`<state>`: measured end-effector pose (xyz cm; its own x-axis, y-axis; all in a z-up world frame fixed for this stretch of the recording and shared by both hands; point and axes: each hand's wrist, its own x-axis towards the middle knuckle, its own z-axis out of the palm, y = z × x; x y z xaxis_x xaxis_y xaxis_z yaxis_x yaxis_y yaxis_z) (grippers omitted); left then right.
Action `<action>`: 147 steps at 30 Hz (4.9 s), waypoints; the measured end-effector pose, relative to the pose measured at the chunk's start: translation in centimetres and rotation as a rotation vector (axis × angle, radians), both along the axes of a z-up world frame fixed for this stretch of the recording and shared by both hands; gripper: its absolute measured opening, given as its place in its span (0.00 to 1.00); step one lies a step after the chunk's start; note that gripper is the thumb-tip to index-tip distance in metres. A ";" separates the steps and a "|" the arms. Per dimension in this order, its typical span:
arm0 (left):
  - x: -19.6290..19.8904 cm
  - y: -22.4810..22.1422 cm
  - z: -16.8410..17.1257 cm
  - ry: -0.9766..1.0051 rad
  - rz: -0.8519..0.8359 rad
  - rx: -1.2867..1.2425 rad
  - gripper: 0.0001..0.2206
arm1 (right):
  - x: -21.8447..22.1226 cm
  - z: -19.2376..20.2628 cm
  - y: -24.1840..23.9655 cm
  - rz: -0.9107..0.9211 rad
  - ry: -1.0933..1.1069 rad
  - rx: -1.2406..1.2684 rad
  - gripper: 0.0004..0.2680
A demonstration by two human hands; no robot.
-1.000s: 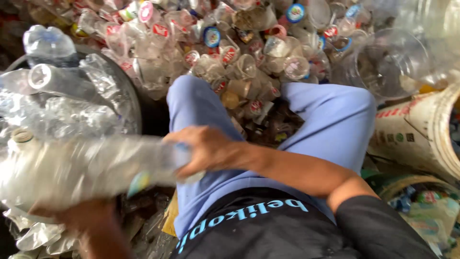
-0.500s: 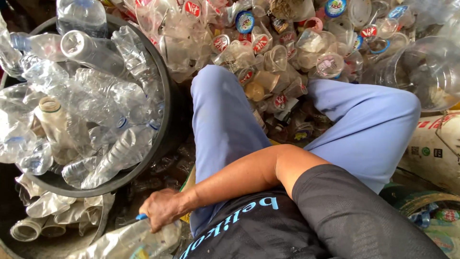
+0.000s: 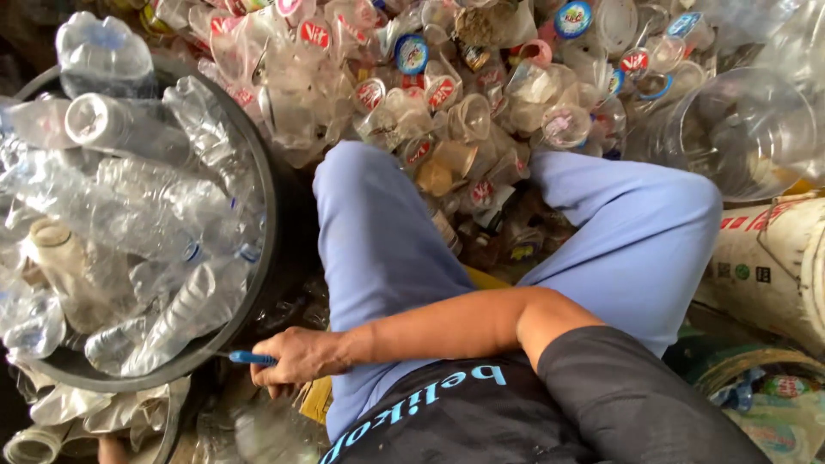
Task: Sorting plastic bottles by removing caps and labels using a utility knife
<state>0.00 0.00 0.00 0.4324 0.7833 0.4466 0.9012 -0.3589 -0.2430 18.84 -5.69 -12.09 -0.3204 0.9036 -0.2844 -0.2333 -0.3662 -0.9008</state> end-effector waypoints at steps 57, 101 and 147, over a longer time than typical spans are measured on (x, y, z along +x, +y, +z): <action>53.1 -13.5 -12.2 -1.320 -0.551 -1.853 0.24 | 35.2 1.0 -26.2 -1.445 -0.491 -0.362 0.15; 53.7 -41.6 -7.3 -0.092 -0.495 -3.020 0.35 | 30.2 6.8 -68.3 -1.774 -1.180 -0.876 0.19; 52.8 -40.8 -2.7 -1.076 -1.159 -2.211 0.17 | 18.4 9.5 -48.1 -1.393 -1.756 -0.731 0.26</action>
<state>52.85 -40.83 -2.66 0.9954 0.0039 0.0962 -0.0874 0.4566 0.8853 37.23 -53.83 -2.55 0.9683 -0.0520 0.2444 0.0218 -0.9568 -0.2900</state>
